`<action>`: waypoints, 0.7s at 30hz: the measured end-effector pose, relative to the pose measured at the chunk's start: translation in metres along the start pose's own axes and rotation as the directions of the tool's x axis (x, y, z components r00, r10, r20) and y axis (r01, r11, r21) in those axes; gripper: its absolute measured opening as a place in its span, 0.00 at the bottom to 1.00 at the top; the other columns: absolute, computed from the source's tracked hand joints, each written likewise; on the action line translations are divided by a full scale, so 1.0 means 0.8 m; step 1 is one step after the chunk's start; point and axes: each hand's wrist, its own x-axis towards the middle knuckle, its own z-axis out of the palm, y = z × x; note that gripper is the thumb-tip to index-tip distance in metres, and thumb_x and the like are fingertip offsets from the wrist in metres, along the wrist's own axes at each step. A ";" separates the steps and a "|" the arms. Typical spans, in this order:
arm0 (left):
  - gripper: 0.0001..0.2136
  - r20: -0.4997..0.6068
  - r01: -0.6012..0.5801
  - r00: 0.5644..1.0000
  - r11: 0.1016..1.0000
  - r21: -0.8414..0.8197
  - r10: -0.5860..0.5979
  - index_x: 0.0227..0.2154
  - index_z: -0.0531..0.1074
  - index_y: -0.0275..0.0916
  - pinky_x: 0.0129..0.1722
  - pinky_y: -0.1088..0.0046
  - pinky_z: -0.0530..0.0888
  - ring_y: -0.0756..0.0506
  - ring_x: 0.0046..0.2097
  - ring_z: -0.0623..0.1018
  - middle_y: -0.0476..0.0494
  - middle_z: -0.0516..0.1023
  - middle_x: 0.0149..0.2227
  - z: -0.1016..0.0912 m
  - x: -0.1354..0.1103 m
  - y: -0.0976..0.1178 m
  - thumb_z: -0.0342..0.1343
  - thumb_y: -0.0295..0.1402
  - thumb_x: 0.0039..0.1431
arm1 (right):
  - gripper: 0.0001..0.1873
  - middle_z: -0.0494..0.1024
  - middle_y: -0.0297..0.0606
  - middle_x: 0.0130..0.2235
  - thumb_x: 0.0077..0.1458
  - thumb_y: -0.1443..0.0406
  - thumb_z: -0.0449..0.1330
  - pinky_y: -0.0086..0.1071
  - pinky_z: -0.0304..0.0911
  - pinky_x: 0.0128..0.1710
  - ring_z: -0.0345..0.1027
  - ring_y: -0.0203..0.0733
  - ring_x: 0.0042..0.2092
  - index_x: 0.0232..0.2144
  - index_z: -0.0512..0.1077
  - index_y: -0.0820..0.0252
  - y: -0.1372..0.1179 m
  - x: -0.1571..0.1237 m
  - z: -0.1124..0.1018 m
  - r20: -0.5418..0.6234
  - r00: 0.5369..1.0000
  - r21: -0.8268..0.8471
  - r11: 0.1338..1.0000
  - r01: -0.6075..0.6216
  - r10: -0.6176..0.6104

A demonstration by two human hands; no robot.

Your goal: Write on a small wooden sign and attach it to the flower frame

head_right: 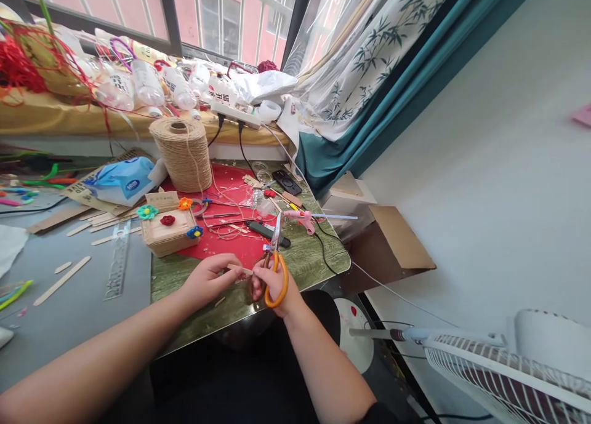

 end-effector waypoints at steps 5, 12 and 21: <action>0.19 -0.053 -0.028 0.998 0.999 0.019 0.029 0.31 0.76 0.38 0.36 0.73 0.71 0.47 0.33 0.76 0.46 0.78 0.29 -0.002 -0.001 -0.005 0.46 0.40 0.73 | 0.11 0.76 0.31 0.26 0.47 0.62 0.71 0.28 0.56 0.26 0.66 0.36 0.26 0.30 0.73 0.59 -0.032 0.015 -0.049 -0.109 0.986 -0.773 0.634 -0.006 -0.124; 0.11 0.043 -0.184 0.983 0.973 0.136 0.180 0.36 0.82 0.39 0.43 0.71 0.73 0.46 0.38 0.79 0.43 0.82 0.33 0.006 -0.005 -0.010 0.57 0.38 0.66 | 0.13 0.79 0.39 0.27 0.48 0.58 0.71 0.33 0.58 0.28 0.67 0.41 0.26 0.33 0.77 0.60 -0.026 0.039 -0.091 0.094 0.992 -0.974 0.199 0.109 -0.083; 0.14 0.009 -0.293 0.955 0.944 0.149 0.295 0.40 0.83 0.37 0.46 0.72 0.74 0.47 0.41 0.80 0.39 0.85 0.39 0.007 -0.004 -0.025 0.57 0.41 0.68 | 0.28 0.83 0.48 0.49 0.51 0.54 0.73 0.46 0.75 0.50 0.80 0.53 0.48 0.53 0.78 0.54 0.009 -0.024 -0.055 -0.106 0.946 -0.530 0.822 0.206 -0.306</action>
